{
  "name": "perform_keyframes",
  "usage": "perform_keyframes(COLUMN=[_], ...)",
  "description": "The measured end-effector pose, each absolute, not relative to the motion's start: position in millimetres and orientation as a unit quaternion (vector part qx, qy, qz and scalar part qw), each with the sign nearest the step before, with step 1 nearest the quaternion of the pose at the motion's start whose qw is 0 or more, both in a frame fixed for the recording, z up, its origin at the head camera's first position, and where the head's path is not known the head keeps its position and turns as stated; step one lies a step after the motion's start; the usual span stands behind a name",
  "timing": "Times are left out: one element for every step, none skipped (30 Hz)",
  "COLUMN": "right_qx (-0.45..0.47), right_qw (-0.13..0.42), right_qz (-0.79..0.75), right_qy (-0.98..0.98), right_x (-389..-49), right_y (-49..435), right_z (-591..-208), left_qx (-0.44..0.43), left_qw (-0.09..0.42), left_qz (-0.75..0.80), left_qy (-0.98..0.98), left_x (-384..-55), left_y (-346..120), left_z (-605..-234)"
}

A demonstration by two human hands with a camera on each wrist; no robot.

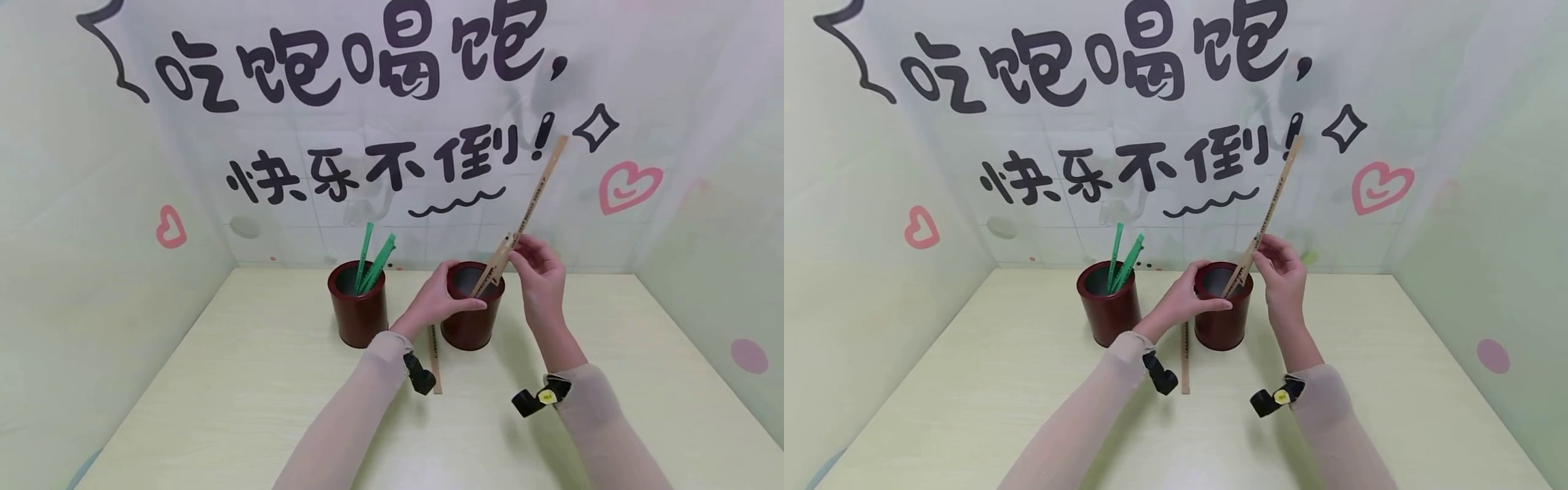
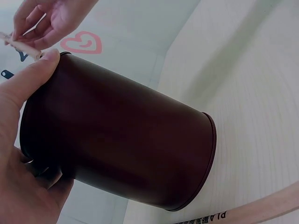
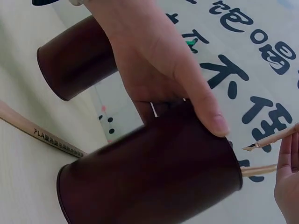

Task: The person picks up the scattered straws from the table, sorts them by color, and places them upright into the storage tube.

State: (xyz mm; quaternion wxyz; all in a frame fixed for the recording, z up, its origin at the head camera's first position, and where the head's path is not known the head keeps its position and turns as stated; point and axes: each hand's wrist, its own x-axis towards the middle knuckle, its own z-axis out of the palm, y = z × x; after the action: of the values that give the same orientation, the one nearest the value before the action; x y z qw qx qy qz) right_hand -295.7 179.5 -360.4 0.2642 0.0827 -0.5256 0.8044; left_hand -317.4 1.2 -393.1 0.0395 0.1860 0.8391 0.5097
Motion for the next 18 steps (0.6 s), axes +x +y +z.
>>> perform_keyframes(right_qx=[0.084, 0.085, 0.085, 0.085, 0.085, 0.086, 0.087, 0.088, 0.09, 0.093, 0.097, 0.1, 0.103, 0.105, 0.107, 0.109, 0.111, 0.111], right_qw=[0.262, 0.26, 0.256, 0.252, 0.247, 0.243, 0.24, 0.237, 0.234, 0.232, 0.231, 0.231, 0.231, 0.231, 0.233, 0.234, 0.237, 0.241], right_qz=[0.802, 0.8, 0.798, 0.797, 0.794, 0.792, 0.789, 0.786, 0.783, 0.78, 0.777, 0.775, 0.772, 0.769, 0.765, 0.761, 0.757, 0.753], right_qy=[-0.53, -0.534, -0.539, -0.543, -0.548, -0.553, -0.559, -0.564, -0.569, -0.574, -0.577, -0.58, -0.584, -0.587, -0.591, -0.594, -0.599, -0.602], right_x=[-297, -297, -298, -299, -300, -300, -301, -301, -302, -302, -302, -301, -301, -300, -300, -299, -298, -297], right_y=[177, 175, 174, 172, 171, 170, 170, 170, 169, 170, 170, 170, 170, 171, 172, 172, 173, 174], right_z=[-361, -363, -364, -365, -367, -368, -370, -371, -373, -374, -375, -376, -376, -377, -378, -378, -379, -380], left_qx=[0.186, 0.187, 0.187, 0.187, 0.187, 0.187, 0.186, 0.186, 0.185, 0.185, 0.184, 0.184, 0.183, 0.183, 0.182, 0.182, 0.181, 0.181], left_qw=[0.039, 0.039, 0.039, 0.039, 0.038, 0.039, 0.039, 0.04, 0.04, 0.04, 0.04, 0.04, 0.039, 0.039, 0.039, 0.039, 0.04, 0.04], left_qz=[0.509, 0.508, 0.508, 0.507, 0.506, 0.505, 0.504, 0.503, 0.503, 0.502, 0.501, 0.501, 0.5, 0.5, 0.5, 0.501, 0.501, 0.502], left_qy=[0.839, 0.84, 0.84, 0.84, 0.841, 0.842, 0.842, 0.843, 0.843, 0.844, 0.845, 0.845, 0.846, 0.845, 0.846, 0.845, 0.845, 0.845], left_x=[-317, -317, -317, -317, -316, -316, -316, -316, -316, -316, -316, -316, -316, -316, -316, -316, -316, -316], left_y=[1, 2, 2, 2, 2, 2, 3, 3, 3, 3, 3, 3, 3, 3, 2, 2, 2, 1], left_z=[-393, -393, -393, -393, -392, -392, -392, -392, -392, -391, -391, -391, -392, -392, -392, -392, -392, -392])
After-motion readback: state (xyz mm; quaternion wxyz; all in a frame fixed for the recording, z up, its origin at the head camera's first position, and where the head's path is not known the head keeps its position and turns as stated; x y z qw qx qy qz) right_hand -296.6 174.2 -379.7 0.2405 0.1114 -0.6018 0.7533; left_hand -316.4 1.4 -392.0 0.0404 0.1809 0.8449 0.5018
